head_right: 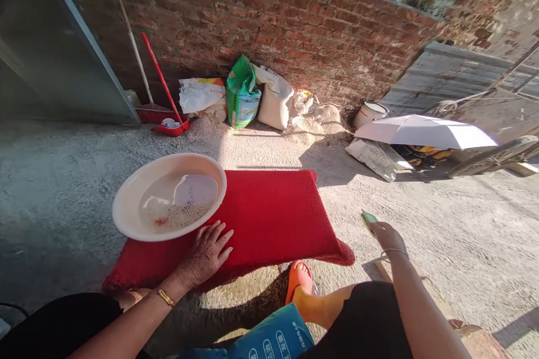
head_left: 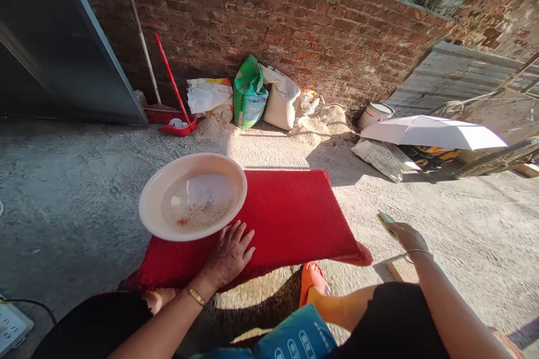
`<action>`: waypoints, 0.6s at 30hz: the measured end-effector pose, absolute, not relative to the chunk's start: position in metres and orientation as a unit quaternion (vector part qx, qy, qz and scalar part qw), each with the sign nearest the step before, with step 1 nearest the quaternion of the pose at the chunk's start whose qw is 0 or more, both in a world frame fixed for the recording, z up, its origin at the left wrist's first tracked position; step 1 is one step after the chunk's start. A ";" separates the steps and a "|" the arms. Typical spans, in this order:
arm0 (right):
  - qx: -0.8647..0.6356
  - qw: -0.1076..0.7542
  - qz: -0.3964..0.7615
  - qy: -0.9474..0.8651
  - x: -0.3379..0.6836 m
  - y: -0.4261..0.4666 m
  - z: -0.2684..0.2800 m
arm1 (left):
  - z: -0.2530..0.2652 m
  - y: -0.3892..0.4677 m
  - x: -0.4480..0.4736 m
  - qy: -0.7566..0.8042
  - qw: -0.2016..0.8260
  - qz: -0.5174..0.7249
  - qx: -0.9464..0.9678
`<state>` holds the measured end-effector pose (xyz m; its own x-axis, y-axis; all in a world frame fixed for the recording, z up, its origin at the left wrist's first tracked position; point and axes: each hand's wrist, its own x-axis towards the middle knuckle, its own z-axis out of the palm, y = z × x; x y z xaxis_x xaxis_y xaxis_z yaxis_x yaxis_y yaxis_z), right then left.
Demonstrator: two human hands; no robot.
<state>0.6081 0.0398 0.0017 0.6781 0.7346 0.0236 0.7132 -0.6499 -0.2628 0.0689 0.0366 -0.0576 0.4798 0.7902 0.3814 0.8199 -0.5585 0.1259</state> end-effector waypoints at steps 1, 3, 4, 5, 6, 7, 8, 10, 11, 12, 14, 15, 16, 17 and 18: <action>-0.901 0.133 0.065 -0.408 0.605 0.037 0.002 | -0.058 0.037 0.069 -0.467 0.038 -0.200 -0.861; -0.876 0.149 0.083 -0.451 0.592 0.036 0.003 | -0.058 0.038 0.068 -0.464 0.040 -0.195 -0.863; -0.859 0.156 0.071 -0.483 0.583 0.036 0.002 | -0.058 0.039 0.068 -0.462 0.041 -0.193 -0.865; -0.837 0.157 0.060 -0.520 0.571 0.038 0.001 | -0.058 0.039 0.067 -0.460 0.043 -0.192 -0.866; -0.809 0.154 0.051 -0.565 0.558 0.040 0.000 | -0.058 0.040 0.067 -0.457 0.045 -0.191 -0.867; -0.777 0.144 0.045 -0.612 0.544 0.043 -0.002 | -0.058 0.040 0.066 -0.455 0.047 -0.190 -0.869; -0.742 0.128 0.043 -0.656 0.530 0.046 -0.004 | -0.058 0.041 0.066 -0.453 0.050 -0.190 -0.870; -0.673 0.087 0.046 -0.733 0.504 0.052 -0.010 | -0.059 0.042 0.065 -0.450 0.055 -0.188 -0.871; -0.641 0.066 0.047 -0.764 0.494 0.054 -0.013 | -0.059 0.042 0.065 -0.449 0.058 -0.187 -0.872; -0.614 0.047 0.045 -0.787 0.485 0.055 -0.017 | -0.059 0.043 0.065 -0.449 0.060 -0.185 -0.872; -0.586 0.022 0.036 -0.809 0.475 0.057 -0.024 | -0.060 0.044 0.064 -0.447 0.063 -0.182 -0.874; -0.583 0.015 0.030 -0.812 0.473 0.058 -0.027 | -0.061 0.044 0.064 -0.445 0.064 -0.181 -0.875; -0.586 0.011 0.021 -0.810 0.473 0.059 -0.029 | -0.061 0.045 0.064 -0.444 0.064 -0.181 -0.875; -0.595 0.010 0.009 -0.804 0.475 0.060 -0.032 | -0.062 0.045 0.064 -0.443 0.065 -0.182 -0.876; -0.607 0.010 -0.003 -0.795 0.477 0.061 -0.034 | -0.062 0.045 0.064 -0.442 0.065 -0.182 -0.876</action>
<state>0.4769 0.0615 -0.0336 -0.2636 0.9644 0.0199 0.9645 0.2638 -0.0085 0.0638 0.0450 -0.0618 0.5437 0.7498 0.3770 0.7975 -0.6015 0.0463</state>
